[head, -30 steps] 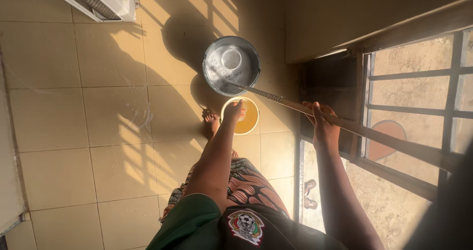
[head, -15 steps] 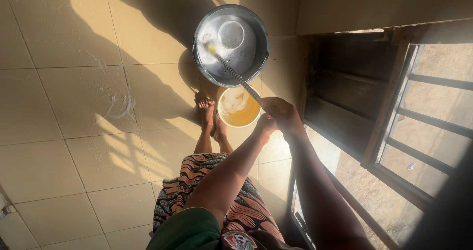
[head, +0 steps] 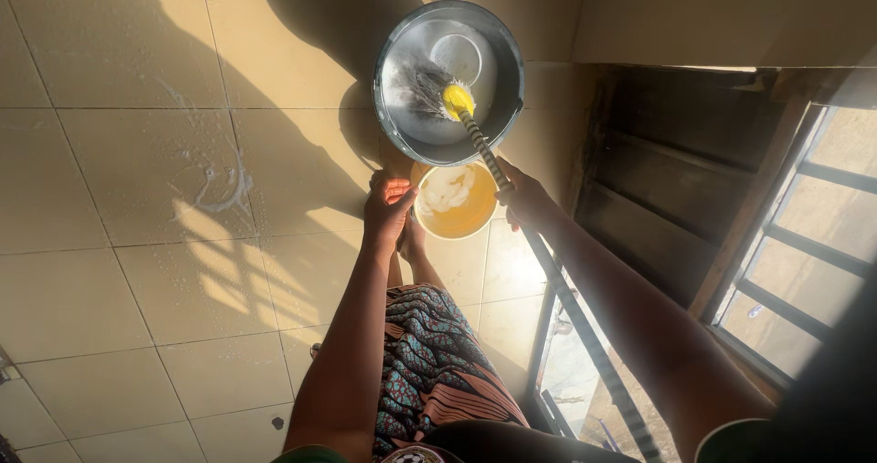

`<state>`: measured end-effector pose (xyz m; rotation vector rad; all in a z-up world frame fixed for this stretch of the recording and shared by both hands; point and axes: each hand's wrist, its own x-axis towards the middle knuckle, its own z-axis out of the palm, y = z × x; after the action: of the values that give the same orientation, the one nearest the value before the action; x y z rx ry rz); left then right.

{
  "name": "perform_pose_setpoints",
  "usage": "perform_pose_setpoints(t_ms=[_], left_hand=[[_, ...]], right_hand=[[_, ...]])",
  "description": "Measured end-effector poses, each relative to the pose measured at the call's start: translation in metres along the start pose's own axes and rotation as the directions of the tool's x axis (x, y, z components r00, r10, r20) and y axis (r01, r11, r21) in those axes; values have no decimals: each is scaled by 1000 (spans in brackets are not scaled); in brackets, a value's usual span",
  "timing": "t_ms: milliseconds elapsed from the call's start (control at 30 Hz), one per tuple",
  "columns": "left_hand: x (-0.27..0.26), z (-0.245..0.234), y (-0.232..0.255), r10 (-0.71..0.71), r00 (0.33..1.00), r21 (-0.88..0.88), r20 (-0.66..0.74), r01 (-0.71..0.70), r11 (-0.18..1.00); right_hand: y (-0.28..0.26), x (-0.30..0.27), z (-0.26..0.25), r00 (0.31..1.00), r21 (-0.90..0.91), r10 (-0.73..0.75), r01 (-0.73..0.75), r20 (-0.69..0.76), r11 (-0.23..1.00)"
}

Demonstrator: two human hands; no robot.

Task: The person dips a mop into a bucket of soapy water, wrings it out by hand, and mops the tiled floor of a balcony, moving around an air conditioning unit.

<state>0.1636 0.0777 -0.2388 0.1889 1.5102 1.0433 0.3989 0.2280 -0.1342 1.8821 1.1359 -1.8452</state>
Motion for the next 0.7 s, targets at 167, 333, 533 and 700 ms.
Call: perform_pose_setpoints(t_ms=[167,333,533,700], left_hand=[[8,3,59,-91,994,-92,-68,85,992],[13,14,69,-191,980,-90,-58,185,979],[33,-2,25,-164,985,-113,-59,157,981],[42,-19,1,-173,978,-124,-116,158,980]], right_hand=[[-14,-30,1,999,-116,37,-41,-33,992],[-15,50,34,994,-375,55,-87,-94,923],[-6,174,70,991,-455,31,-86,-128,886],[-12,230,75,989,-486,-36,-38,-142,873]])
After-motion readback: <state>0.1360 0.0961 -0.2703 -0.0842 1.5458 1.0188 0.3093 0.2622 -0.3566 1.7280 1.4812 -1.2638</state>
